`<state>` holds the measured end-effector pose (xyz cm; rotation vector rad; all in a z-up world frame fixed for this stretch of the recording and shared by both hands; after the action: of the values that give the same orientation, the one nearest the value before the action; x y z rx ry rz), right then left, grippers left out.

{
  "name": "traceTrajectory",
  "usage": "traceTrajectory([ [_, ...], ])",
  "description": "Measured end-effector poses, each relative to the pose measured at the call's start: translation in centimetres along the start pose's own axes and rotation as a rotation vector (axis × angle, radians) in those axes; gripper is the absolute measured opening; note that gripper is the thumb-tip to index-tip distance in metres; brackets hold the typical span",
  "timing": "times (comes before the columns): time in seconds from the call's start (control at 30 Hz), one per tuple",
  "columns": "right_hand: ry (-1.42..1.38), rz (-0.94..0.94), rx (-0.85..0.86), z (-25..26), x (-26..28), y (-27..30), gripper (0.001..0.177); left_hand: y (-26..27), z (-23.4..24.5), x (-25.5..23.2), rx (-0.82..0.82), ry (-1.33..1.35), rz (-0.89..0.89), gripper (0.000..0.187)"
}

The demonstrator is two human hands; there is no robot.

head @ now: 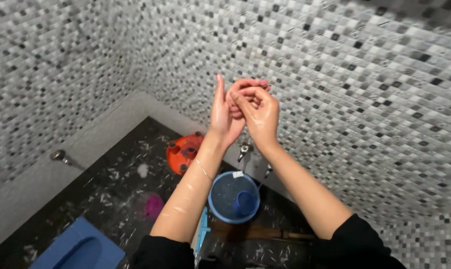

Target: The person removes toothbrushes and a toothpaste tube from a red bucket, rinses them under a tap, and places them on a wall shelf. They then pick up a white tube and a black bottle from the floor, place them on the shelf, and finally open a clear jar with a red lid, remove a pink sponge, and return the lid.

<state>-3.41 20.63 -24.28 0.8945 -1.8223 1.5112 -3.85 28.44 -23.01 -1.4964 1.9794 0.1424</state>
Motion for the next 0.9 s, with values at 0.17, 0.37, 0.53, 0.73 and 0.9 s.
traceTrajectory([
  [0.17, 0.311, 0.097, 0.056, -1.6, -1.6, 0.9, 0.011, -0.4, 6.1, 0.2, -0.063, 0.033, -0.051, 0.069],
  [0.37, -0.122, -0.068, 0.354, -3.8, -4.9, 2.4, 0.044, 2.8, 12.2, 0.8, -0.224, 0.100, -0.064, 0.067],
  [0.53, -1.081, -0.720, 0.276, -5.7, -6.3, 4.2, 0.071, 4.5, 16.5, 1.4, -0.333, 0.100, -0.012, 0.059],
  [0.73, -1.231, -0.811, 0.177, -6.8, -6.4, 5.3, 0.097, 4.5, 18.4, 2.7, -0.304, 0.141, 0.016, 0.056],
  [0.9, -1.205, -0.798, 0.225, -7.6, -6.3, 6.0, 0.103, 5.2, 16.7, 1.5, -0.271, 0.128, -0.056, 0.045],
])
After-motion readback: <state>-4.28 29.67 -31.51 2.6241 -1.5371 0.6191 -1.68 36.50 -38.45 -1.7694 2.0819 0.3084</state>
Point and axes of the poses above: each hand's wrist, its own y-axis away from the middle knuckle, its own z-axis out of the back of the hand, x = y × z, the point moved 8 cm from there along -y, towards the middle knuckle, and after that the axes turned 5 degrees about z, right-handed, at the moved point
